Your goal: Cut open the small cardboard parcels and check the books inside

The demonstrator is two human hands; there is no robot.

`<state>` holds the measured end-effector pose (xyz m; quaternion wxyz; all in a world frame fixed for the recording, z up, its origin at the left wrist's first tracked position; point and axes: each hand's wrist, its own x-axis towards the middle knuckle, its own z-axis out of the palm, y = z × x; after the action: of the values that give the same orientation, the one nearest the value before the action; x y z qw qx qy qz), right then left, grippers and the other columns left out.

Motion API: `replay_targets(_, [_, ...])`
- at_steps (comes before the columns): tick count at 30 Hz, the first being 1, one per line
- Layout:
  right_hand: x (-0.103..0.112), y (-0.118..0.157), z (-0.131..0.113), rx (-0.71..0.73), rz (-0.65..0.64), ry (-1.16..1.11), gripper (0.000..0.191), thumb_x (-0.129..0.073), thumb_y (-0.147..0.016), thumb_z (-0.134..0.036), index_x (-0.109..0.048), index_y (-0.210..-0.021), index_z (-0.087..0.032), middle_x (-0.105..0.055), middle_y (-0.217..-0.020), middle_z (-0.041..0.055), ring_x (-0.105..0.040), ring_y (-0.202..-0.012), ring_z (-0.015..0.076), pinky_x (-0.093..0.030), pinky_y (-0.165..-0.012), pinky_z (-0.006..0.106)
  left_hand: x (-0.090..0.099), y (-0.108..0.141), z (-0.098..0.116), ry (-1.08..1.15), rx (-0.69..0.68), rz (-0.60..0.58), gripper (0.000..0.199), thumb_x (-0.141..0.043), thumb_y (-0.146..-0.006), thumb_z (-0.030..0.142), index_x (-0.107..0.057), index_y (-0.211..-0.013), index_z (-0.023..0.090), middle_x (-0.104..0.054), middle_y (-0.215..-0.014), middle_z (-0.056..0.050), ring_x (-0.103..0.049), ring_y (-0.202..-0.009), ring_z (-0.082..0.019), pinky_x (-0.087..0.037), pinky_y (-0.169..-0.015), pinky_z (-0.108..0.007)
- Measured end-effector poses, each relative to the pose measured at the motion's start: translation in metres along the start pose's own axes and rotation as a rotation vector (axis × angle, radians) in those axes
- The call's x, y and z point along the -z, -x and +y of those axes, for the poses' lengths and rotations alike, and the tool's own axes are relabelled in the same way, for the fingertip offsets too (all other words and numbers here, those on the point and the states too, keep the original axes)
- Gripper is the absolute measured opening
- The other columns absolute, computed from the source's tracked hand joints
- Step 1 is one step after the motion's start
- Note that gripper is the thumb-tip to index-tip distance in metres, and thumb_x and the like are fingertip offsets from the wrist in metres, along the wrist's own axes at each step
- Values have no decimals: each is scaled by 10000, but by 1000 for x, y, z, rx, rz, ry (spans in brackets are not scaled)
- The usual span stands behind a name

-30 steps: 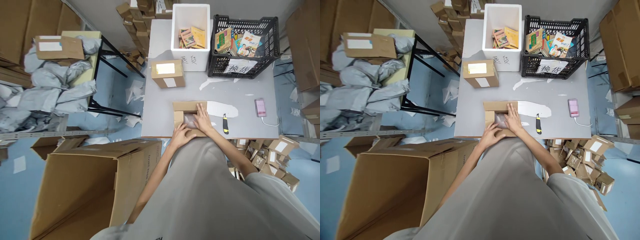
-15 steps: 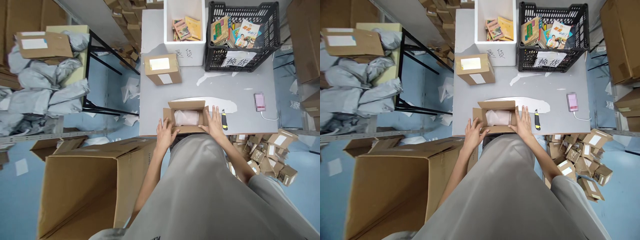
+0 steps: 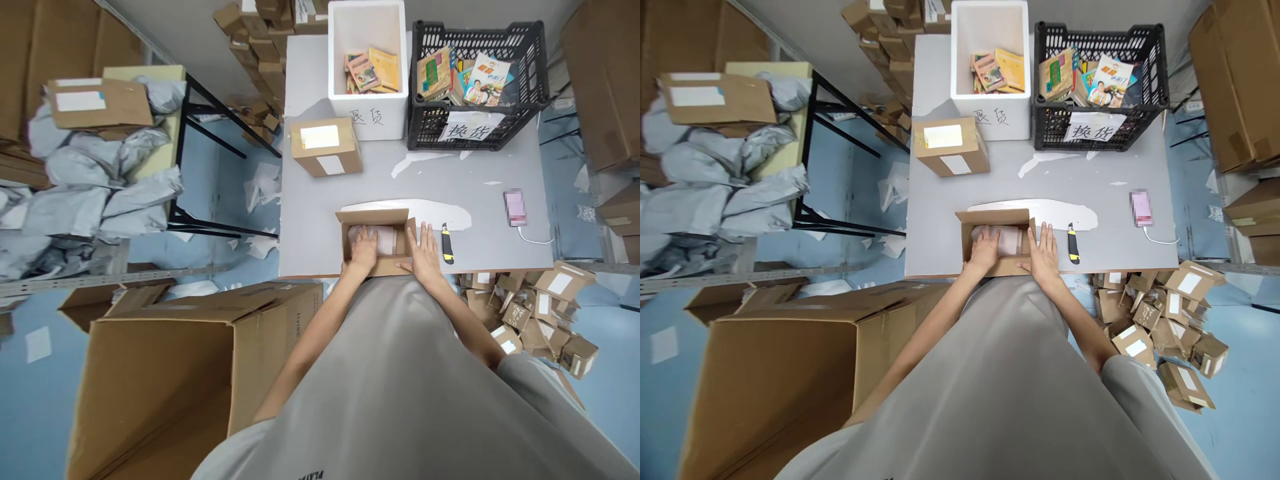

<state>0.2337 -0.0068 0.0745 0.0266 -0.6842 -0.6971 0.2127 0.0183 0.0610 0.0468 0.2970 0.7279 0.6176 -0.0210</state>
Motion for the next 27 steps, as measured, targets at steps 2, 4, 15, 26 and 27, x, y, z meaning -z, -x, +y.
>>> replay_targets(2, [0,0,-1,-1,-3,-8,1321,-961,-830,-713,-309,-1828,-145,-56,-1911,342,-65,-1796,515,-259,-1376,745,-5,-17,3,-1,16,19,400,-651,-939,108,-792,-1310,166,-633,-1579,-279,-525,-1538,-536,-533,-1148,-768])
replay_targets(4, [1,0,-3,-6,-1,-20,1299,-954,-842,-708,-323,-1823,-138,-72,-1908,347,-70,-1795,516,-268,-1372,749,-5,-26,1,-2,8,46,305,-580,-958,81,-817,-1124,179,-715,-1405,-259,-592,-1452,-492,-555,-1125,-726])
replay_targets(15, [7,-5,-6,-23,-38,-39,1156,-944,-915,-580,-365,-1810,-130,-164,-1899,339,-130,-1794,501,-319,-1377,706,24,-6,-26,123,-76,179,253,-489,-1039,161,-704,-1153,229,-777,-1258,-161,-713,-1252,-344,-564,-1154,-516])
replay_targets(26, [12,-14,-6,14,-10,-60,843,-802,-1001,-270,-464,-1757,-112,-256,-1891,296,-177,-1791,479,-359,-1367,707,36,21,-45,431,-110,191,159,-513,-1052,202,-620,-1152,265,-765,-1471,-117,-698,-1417,-268,-537,-1246,-462])
replay_targets(27, [14,-14,-7,19,-5,-65,826,-789,-1004,-257,-473,-1753,-111,-264,-1890,293,-182,-1791,477,-359,-1369,705,37,22,-45,447,-105,188,153,-511,-1054,202,-616,-1145,268,-768,-1474,-114,-696,-1426,-262,-533,-1254,-461])
